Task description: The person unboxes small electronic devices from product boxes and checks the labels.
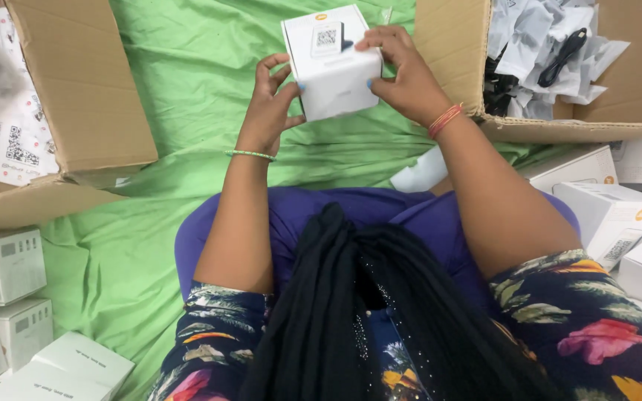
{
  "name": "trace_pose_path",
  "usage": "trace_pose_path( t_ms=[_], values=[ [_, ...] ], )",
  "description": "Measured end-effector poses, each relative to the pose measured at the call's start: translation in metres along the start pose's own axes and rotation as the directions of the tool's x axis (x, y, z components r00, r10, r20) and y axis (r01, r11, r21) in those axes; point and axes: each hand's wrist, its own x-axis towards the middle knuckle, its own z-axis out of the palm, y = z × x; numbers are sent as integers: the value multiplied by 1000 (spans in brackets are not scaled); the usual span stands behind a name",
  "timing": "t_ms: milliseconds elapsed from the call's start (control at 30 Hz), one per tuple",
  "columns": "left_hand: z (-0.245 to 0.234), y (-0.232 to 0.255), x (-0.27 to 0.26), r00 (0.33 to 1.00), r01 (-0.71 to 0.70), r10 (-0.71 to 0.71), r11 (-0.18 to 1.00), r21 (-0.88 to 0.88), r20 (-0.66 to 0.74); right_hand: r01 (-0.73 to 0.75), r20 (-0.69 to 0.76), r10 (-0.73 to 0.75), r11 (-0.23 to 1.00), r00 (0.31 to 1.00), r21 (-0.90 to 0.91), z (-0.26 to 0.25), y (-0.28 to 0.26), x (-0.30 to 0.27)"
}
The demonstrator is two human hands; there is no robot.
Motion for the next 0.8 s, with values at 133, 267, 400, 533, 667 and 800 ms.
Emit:
trace_pose_path(
  t_ms=[133, 267, 400, 533, 667, 800],
  values=[
    [2, -54, 35, 947, 253, -227, 963, 92, -229, -516, 250, 467, 836, 848, 186, 19, 41, -7],
    [12, -34, 24, 854, 480, -431, 869, 121, -291, -740, 142, 733, 623, 665, 254, 23, -5, 4],
    [-2, -75, 41, 994, 77, -52, 953, 293, -93, -664, 337, 585, 720, 738, 201, 35, 0, -2],
    [14, -27, 17, 986, -6, 48, 968, 250, -162, -504, 223, 452, 780, 863, 371, 25, -10, 4],
    [45, 7, -2, 914, -348, 357, 934, 83, -194, -333, 34, 355, 835, 934, 438, 8, -37, 9],
    [110, 60, -32, 786, -538, 576, 816, 210, -223, 4, -363, 187, 885, 913, 466, -22, -70, -10]
  ],
)
